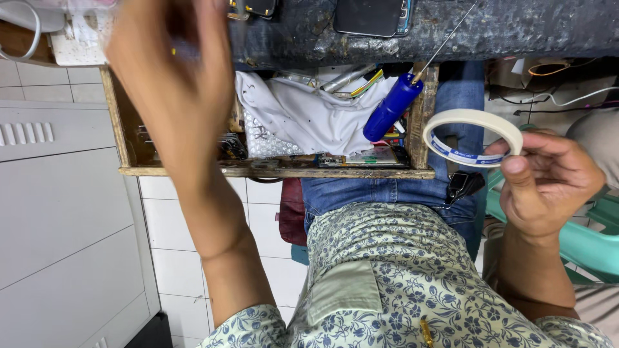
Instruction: The person cuts pieces of adhesive tape with scissors and applies them to a phone part, then uses a thin tool to press the tape into place before picking up the phone.
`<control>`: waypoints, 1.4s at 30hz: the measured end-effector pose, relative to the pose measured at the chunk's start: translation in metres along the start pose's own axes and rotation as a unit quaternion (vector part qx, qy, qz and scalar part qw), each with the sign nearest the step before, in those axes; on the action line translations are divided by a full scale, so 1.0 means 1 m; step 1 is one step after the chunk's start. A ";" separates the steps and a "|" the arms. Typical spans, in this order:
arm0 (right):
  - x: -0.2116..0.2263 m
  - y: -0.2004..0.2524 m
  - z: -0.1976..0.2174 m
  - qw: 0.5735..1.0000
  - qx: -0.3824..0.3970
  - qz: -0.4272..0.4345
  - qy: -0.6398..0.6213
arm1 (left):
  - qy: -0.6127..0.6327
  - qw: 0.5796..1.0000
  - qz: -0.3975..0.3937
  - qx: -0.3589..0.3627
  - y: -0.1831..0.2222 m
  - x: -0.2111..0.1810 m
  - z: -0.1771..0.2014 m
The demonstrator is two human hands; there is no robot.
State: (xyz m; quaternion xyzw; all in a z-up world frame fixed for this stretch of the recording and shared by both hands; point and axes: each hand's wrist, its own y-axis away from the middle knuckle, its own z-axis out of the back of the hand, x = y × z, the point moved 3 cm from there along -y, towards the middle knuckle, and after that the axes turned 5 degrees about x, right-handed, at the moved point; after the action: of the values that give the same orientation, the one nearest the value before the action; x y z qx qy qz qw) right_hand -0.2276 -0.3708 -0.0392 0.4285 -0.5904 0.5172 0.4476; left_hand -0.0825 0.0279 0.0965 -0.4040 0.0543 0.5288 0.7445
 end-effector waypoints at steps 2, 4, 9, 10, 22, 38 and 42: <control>-0.002 -0.001 0.008 1.000 -0.010 0.003 -0.005 | 0.072 0.992 0.037 0.092 0.040 -0.040 0.020; -0.003 -0.002 0.015 1.000 -0.020 0.004 -0.013 | 0.119 0.973 0.071 0.184 0.065 -0.055 0.032; -0.010 -0.015 0.017 0.999 -0.006 0.021 -0.030 | 0.042 0.938 0.181 0.293 0.118 -0.042 0.040; -0.011 -0.015 0.016 0.999 -0.003 0.017 -0.028 | 0.000 0.945 0.168 0.281 0.125 -0.035 0.036; -0.011 -0.015 -0.007 0.999 0.050 -0.017 -0.005 | -0.132 0.951 0.140 0.242 0.167 0.006 -0.038; -0.009 -0.006 -0.024 0.992 0.099 -0.059 -0.055 | 0.055 0.982 0.063 0.167 0.168 -0.047 -0.042; -0.009 0.008 -0.057 0.974 0.177 -0.135 -0.041 | 0.113 0.980 -0.093 0.138 0.156 -0.086 -0.066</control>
State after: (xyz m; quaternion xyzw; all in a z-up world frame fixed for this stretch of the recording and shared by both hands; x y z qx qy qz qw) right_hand -0.2279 -0.3125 -0.0461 0.5975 -0.4441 0.5306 0.4052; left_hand -0.2270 -0.0619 0.0113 -0.3575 0.1728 0.3957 0.8281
